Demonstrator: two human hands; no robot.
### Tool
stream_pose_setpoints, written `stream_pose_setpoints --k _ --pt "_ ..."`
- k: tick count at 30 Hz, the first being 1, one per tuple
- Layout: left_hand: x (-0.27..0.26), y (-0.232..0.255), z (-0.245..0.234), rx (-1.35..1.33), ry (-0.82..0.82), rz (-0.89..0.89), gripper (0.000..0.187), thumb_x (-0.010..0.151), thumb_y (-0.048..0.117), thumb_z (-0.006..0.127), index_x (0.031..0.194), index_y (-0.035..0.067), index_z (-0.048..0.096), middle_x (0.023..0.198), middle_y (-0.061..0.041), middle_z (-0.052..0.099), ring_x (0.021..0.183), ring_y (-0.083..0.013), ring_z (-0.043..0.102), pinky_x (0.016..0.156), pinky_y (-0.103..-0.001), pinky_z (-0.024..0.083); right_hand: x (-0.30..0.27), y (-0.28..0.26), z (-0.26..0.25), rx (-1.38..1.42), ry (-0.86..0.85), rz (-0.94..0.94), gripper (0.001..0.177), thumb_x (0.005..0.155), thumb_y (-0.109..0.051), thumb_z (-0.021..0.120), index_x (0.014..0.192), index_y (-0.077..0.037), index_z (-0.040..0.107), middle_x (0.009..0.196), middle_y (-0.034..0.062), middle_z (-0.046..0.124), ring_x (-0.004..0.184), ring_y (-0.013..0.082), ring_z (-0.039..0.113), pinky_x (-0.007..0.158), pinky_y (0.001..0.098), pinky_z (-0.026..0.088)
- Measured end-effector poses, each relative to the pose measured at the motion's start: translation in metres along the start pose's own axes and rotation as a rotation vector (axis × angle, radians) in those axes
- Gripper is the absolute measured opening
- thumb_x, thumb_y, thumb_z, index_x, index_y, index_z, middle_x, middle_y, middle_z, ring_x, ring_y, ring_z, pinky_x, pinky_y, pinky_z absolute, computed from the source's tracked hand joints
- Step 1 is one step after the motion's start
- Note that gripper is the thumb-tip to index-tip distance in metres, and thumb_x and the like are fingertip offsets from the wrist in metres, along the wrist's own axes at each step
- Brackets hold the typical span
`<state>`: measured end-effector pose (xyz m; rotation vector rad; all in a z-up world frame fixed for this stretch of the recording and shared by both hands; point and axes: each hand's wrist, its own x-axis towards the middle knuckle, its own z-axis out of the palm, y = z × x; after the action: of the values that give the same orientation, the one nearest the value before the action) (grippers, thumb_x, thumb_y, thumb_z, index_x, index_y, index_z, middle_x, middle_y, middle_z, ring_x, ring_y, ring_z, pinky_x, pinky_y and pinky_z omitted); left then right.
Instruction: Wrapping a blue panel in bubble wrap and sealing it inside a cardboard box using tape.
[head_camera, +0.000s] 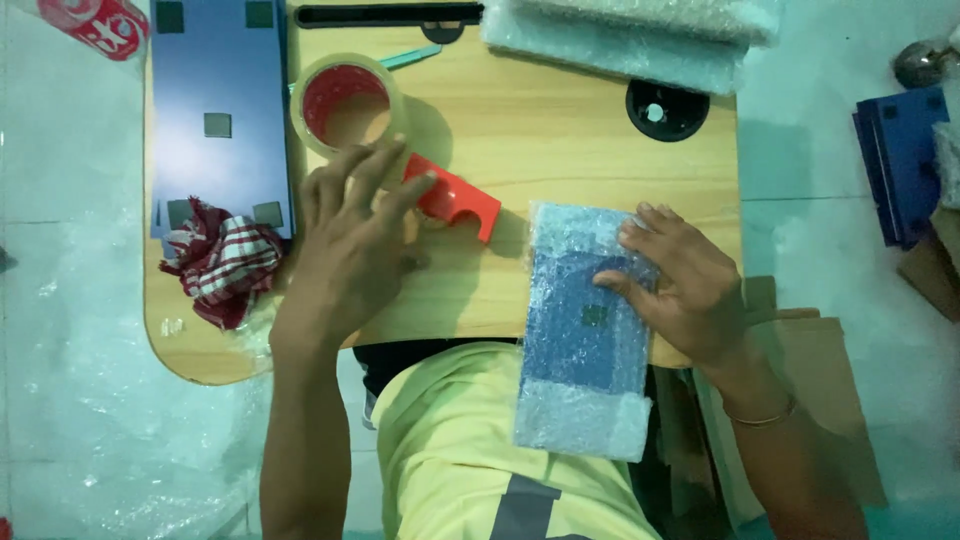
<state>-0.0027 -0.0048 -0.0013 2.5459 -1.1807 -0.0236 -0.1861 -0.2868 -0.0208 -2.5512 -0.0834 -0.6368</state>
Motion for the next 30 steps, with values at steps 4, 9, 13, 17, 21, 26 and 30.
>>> stream_pose_setpoints --k 4,9,13,17,21,26,30 --pt "0.011 -0.002 -0.004 0.044 0.027 0.157 0.053 0.085 0.022 0.073 0.137 0.013 0.066 0.153 -0.007 0.055 0.144 -0.0324 0.037 0.111 -0.050 0.024 0.001 0.002 -0.002 -0.025 -0.021 -0.017 0.047 0.077 -0.016 0.091 0.112 0.007 0.071 0.118 0.0256 0.074 0.114 0.0384 0.071 0.109 0.0481 0.055" --pt "0.033 -0.008 -0.004 0.109 0.101 0.337 0.062 0.073 0.005 0.072 0.135 0.008 0.065 0.126 -0.010 0.064 0.128 -0.0337 0.044 0.109 -0.050 0.027 0.006 0.003 -0.004 0.015 -0.059 0.010 0.050 0.075 -0.016 0.092 0.115 0.006 0.071 0.122 0.0228 0.072 0.117 0.0364 0.069 0.107 0.0463 0.055" --pt "0.041 -0.014 0.006 0.091 0.120 0.350 0.048 0.088 0.021 0.072 0.132 0.005 0.065 0.122 -0.011 0.071 0.128 -0.0326 0.045 0.109 -0.049 0.027 0.021 -0.001 -0.019 0.052 -0.147 0.010 0.054 0.075 -0.017 0.090 0.121 0.002 0.068 0.126 0.0198 0.071 0.123 0.0361 0.066 0.113 0.0477 0.051" --pt "0.036 -0.006 0.000 0.006 0.029 0.315 0.057 0.078 0.019 0.075 0.132 0.009 0.065 0.123 -0.006 0.067 0.124 -0.0307 0.045 0.110 -0.052 0.022 0.050 -0.015 -0.030 0.074 -0.096 -0.065 0.035 0.088 -0.013 0.079 0.116 0.005 0.069 0.116 0.0183 0.073 0.113 0.0347 0.066 0.108 0.0501 0.047" --pt "0.033 0.007 -0.010 -0.061 0.048 0.356 0.054 0.074 0.016 0.068 0.127 0.007 0.068 0.114 -0.010 0.068 0.114 -0.0312 0.052 0.109 -0.056 0.024 0.084 -0.028 -0.029 -0.001 -0.212 -0.212 0.023 0.091 -0.012 0.075 0.112 -0.001 0.075 0.119 0.0173 0.072 0.098 0.0268 0.066 0.088 0.0412 0.050" --pt "0.030 0.015 -0.023 -0.043 0.170 0.403 0.054 0.073 0.021 0.078 0.124 0.009 0.069 0.111 -0.007 0.066 0.110 -0.0275 0.054 0.106 -0.053 0.027 0.099 -0.044 -0.012 -0.140 -0.254 -0.260 0.030 0.091 -0.033 0.078 0.107 -0.008 0.079 0.118 0.0127 0.072 0.086 0.0238 0.067 0.081 0.0391 0.052" --pt "0.023 0.017 -0.021 0.013 0.193 0.402 0.054 0.074 0.022 0.080 0.125 0.012 0.064 0.112 -0.006 0.063 0.113 -0.0273 0.054 0.107 -0.053 0.026 0.099 -0.051 -0.012 0.039 -0.372 -0.056 0.031 0.089 -0.032 0.077 0.091 -0.002 0.072 0.120 0.0167 0.071 0.083 0.0250 0.070 0.073 0.0360 0.054"
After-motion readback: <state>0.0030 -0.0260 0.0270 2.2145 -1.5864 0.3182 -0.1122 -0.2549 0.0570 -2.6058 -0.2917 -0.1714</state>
